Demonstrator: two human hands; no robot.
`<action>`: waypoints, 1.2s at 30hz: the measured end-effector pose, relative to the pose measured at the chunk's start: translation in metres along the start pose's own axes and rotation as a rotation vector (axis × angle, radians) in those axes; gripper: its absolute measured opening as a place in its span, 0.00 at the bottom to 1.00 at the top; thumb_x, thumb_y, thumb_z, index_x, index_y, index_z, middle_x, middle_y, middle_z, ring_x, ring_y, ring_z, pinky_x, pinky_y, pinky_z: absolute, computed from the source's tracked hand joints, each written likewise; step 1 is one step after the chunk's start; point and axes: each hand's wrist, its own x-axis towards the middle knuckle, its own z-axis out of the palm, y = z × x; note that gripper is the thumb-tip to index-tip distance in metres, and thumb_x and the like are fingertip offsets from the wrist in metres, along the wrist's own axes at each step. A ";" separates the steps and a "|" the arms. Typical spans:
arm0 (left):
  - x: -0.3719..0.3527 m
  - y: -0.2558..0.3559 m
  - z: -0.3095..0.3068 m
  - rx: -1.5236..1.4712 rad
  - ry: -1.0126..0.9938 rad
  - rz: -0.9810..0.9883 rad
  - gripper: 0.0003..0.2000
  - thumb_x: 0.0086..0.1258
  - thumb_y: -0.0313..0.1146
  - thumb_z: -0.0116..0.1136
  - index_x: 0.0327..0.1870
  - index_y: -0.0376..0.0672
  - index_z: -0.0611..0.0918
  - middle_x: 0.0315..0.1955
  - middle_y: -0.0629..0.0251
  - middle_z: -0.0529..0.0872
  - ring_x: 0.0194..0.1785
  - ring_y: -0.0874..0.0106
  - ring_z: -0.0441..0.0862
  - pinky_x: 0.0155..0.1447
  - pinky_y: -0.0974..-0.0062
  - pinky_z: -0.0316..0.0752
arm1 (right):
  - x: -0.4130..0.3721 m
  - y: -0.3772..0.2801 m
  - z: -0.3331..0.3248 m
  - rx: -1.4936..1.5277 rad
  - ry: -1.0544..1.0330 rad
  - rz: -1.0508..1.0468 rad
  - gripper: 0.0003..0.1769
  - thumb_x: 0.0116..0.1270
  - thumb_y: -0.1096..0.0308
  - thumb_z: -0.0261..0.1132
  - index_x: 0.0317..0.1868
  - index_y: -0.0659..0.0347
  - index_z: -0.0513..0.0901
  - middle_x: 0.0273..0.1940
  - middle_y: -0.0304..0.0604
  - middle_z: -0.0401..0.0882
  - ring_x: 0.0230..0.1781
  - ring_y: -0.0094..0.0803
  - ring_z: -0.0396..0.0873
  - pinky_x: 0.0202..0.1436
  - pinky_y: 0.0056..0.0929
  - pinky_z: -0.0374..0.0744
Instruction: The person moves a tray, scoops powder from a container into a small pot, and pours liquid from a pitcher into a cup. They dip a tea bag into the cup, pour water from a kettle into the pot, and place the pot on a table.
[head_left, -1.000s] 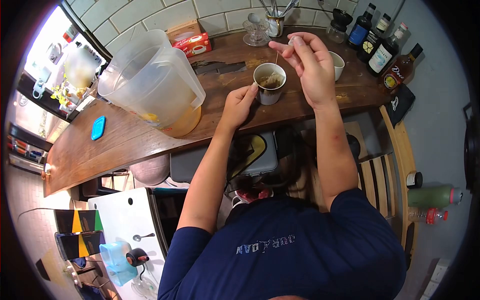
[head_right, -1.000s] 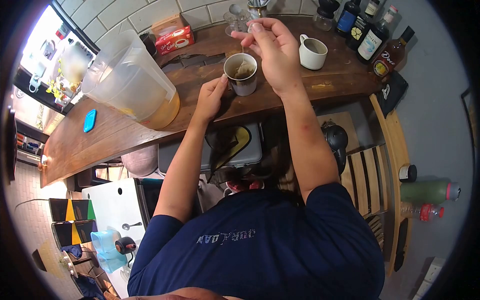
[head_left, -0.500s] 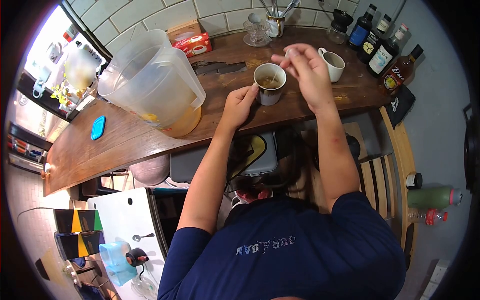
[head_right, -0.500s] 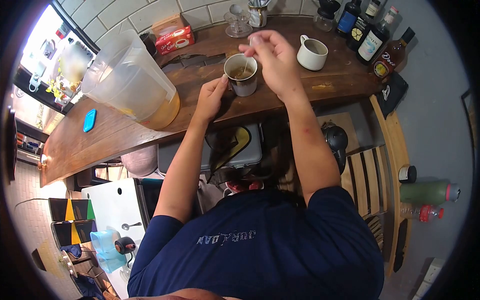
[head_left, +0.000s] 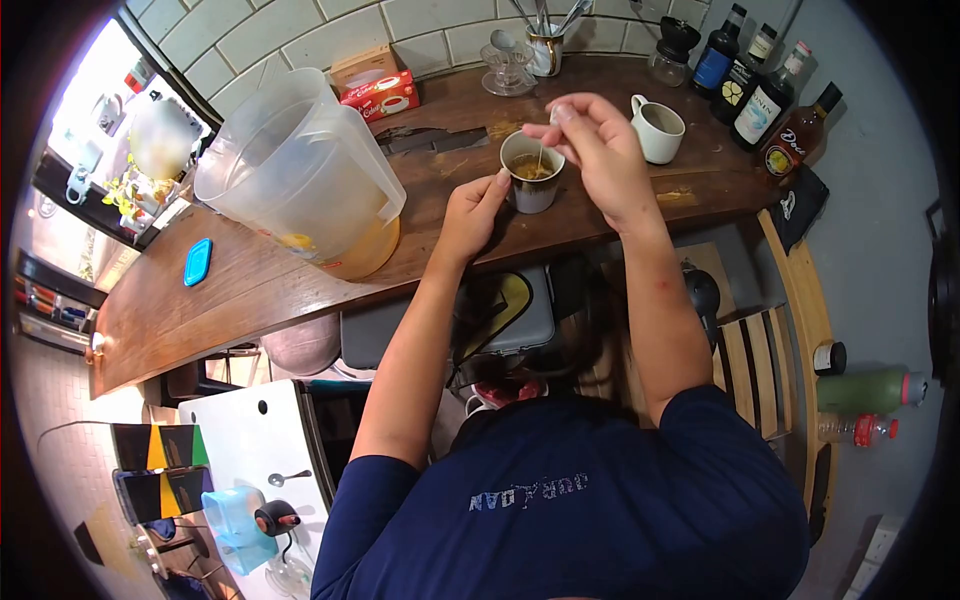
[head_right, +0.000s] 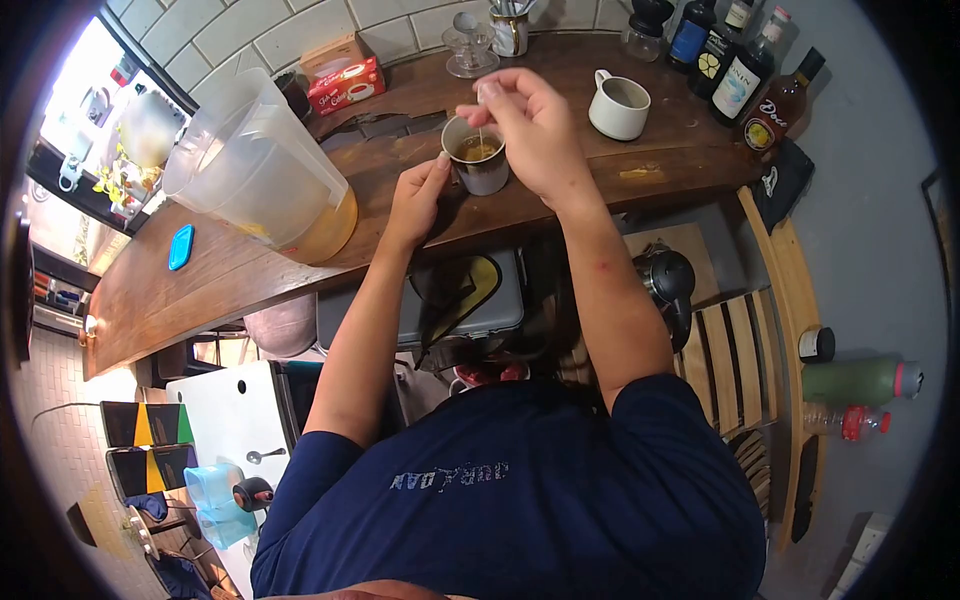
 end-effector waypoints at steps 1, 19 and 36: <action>0.000 0.000 0.000 -0.005 -0.005 -0.005 0.18 0.74 0.40 0.49 0.24 0.37 0.74 0.20 0.80 0.67 0.27 0.86 0.60 0.30 0.84 0.58 | 0.000 -0.003 0.000 0.088 0.001 -0.083 0.10 0.73 0.69 0.51 0.47 0.67 0.73 0.31 0.40 0.76 0.47 0.38 0.81 0.50 0.25 0.79; -0.001 0.001 0.001 0.015 0.008 -0.014 0.19 0.74 0.42 0.49 0.22 0.39 0.72 0.19 0.80 0.66 0.26 0.85 0.59 0.29 0.83 0.57 | 0.005 0.006 0.000 0.099 0.066 -0.171 0.11 0.73 0.69 0.51 0.47 0.68 0.73 0.30 0.41 0.77 0.46 0.39 0.81 0.53 0.30 0.78; -0.003 0.000 0.000 0.025 -0.030 0.028 0.17 0.73 0.38 0.51 0.29 0.31 0.78 0.22 0.80 0.72 0.29 0.86 0.63 0.33 0.84 0.63 | 0.000 -0.004 0.010 0.071 0.077 -0.266 0.10 0.72 0.68 0.53 0.47 0.67 0.73 0.30 0.42 0.76 0.44 0.37 0.81 0.52 0.27 0.78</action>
